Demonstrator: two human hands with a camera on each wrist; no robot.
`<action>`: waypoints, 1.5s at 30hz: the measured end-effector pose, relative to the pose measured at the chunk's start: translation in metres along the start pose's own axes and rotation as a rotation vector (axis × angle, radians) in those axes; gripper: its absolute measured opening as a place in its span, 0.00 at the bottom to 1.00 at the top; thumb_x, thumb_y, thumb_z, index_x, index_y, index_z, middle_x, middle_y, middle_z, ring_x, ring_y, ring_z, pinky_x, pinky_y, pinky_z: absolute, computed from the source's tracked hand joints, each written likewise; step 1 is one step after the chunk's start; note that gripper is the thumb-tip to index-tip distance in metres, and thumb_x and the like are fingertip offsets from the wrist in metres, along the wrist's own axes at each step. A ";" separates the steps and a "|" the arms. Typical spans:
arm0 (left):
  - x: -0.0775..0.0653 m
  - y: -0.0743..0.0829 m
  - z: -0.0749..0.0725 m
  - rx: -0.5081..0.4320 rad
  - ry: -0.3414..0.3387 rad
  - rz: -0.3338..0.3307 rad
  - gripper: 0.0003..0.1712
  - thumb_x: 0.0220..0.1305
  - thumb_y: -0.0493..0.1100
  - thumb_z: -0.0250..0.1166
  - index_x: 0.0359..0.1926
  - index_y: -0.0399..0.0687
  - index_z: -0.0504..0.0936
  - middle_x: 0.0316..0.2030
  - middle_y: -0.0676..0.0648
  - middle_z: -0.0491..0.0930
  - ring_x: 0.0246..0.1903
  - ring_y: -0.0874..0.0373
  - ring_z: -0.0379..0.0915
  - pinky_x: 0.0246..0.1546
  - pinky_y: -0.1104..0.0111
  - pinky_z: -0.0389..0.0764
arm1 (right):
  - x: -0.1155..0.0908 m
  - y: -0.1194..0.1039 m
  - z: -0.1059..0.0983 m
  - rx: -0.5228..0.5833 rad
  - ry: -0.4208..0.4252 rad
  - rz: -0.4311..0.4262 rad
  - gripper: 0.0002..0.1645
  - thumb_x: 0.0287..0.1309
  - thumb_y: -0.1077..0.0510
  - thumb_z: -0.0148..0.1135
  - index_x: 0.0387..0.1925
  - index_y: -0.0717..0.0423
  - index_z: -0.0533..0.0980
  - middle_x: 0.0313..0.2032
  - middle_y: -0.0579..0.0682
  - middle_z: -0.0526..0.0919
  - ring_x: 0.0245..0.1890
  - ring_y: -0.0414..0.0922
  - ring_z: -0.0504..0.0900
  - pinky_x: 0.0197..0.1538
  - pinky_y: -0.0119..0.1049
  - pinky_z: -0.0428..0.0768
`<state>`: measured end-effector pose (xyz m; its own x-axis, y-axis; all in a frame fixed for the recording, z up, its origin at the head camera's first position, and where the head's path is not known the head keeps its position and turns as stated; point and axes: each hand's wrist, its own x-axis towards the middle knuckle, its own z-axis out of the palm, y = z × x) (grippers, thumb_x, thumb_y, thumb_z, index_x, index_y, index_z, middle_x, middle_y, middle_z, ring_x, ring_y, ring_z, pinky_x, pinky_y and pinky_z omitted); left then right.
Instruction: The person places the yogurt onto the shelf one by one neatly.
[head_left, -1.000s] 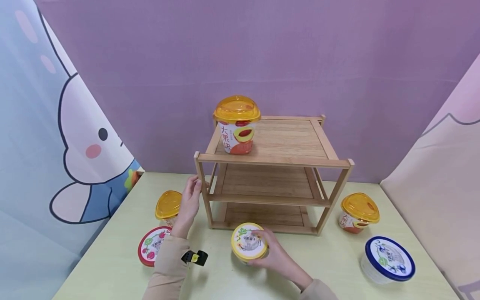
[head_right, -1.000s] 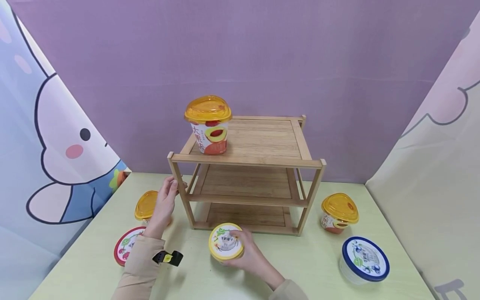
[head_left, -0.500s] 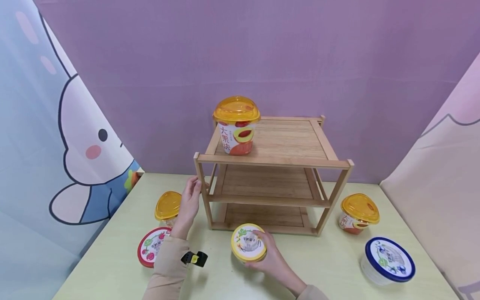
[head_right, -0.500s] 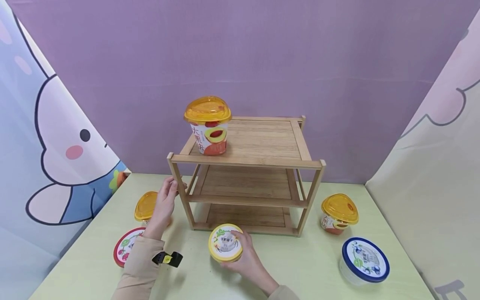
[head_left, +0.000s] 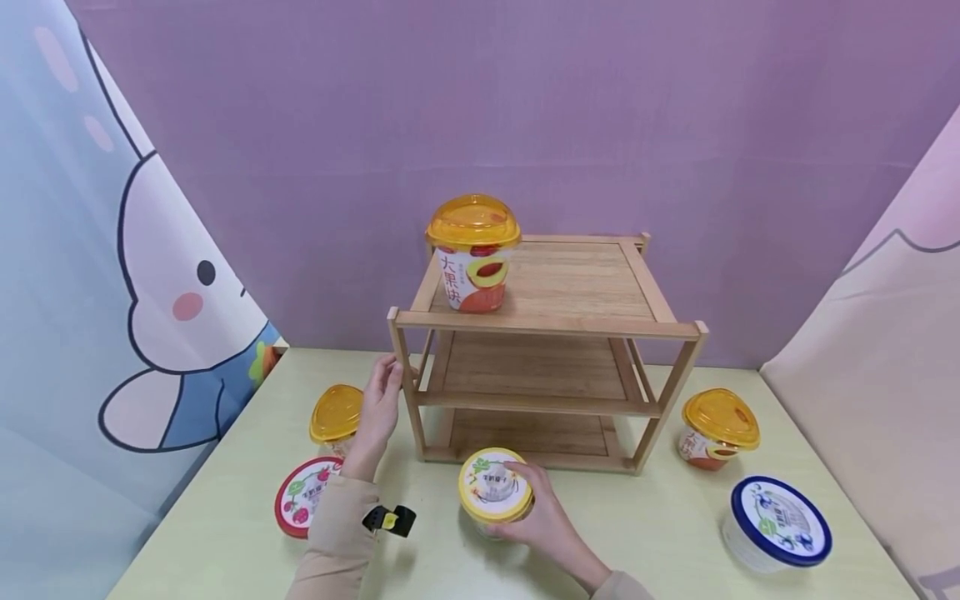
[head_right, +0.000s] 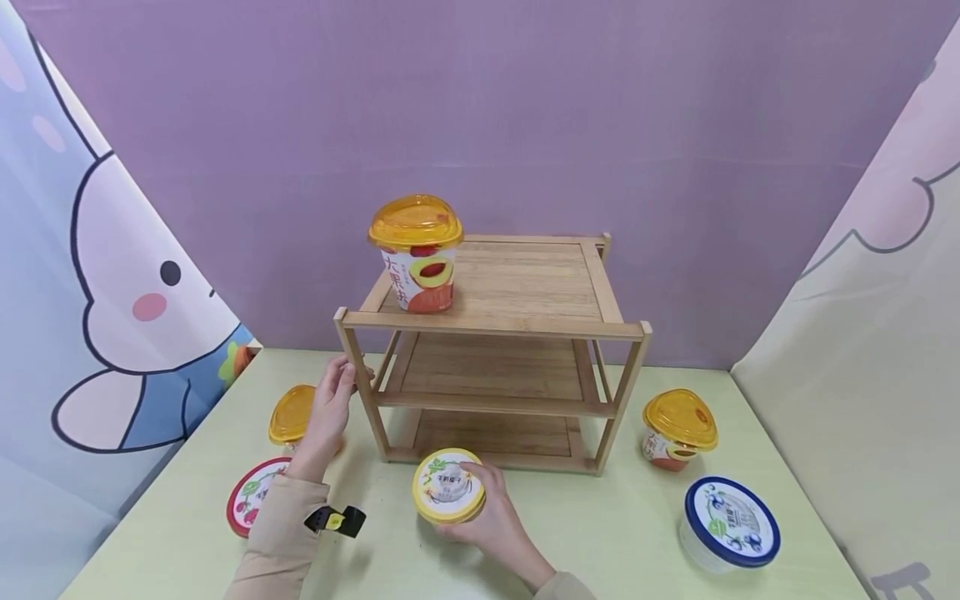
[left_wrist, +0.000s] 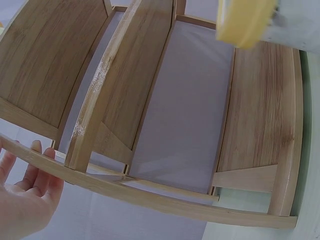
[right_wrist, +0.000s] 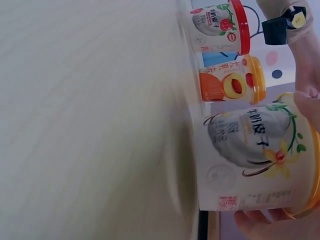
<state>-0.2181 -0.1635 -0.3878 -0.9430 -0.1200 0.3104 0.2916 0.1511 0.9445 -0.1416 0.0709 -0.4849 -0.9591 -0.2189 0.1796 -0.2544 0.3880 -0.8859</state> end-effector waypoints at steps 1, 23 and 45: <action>0.000 0.000 0.000 0.001 0.001 0.000 0.20 0.69 0.45 0.41 0.55 0.36 0.62 0.44 0.30 0.70 0.52 0.44 0.63 0.57 0.54 0.59 | 0.000 -0.001 0.000 0.003 0.001 0.002 0.50 0.21 0.53 0.78 0.54 0.55 0.66 0.54 0.62 0.64 0.53 0.62 0.65 0.54 0.60 0.62; 0.000 -0.005 0.000 -0.011 -0.005 0.022 0.19 0.69 0.45 0.41 0.53 0.36 0.63 0.42 0.30 0.71 0.48 0.45 0.65 0.53 0.57 0.62 | -0.004 -0.069 -0.067 0.049 0.100 -0.094 0.45 0.24 0.56 0.77 0.51 0.52 0.67 0.51 0.51 0.68 0.51 0.51 0.67 0.55 0.53 0.64; 0.001 -0.004 0.001 -0.010 0.012 0.028 0.19 0.69 0.44 0.41 0.53 0.35 0.63 0.41 0.31 0.71 0.48 0.42 0.65 0.54 0.57 0.62 | 0.012 -0.124 -0.147 -0.045 0.158 -0.370 0.43 0.32 0.71 0.70 0.54 0.63 0.62 0.53 0.60 0.65 0.46 0.32 0.68 0.47 0.18 0.68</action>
<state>-0.2200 -0.1632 -0.3911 -0.9323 -0.1279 0.3382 0.3199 0.1445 0.9364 -0.1397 0.1519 -0.3097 -0.8083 -0.2124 0.5491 -0.5876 0.3488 -0.7301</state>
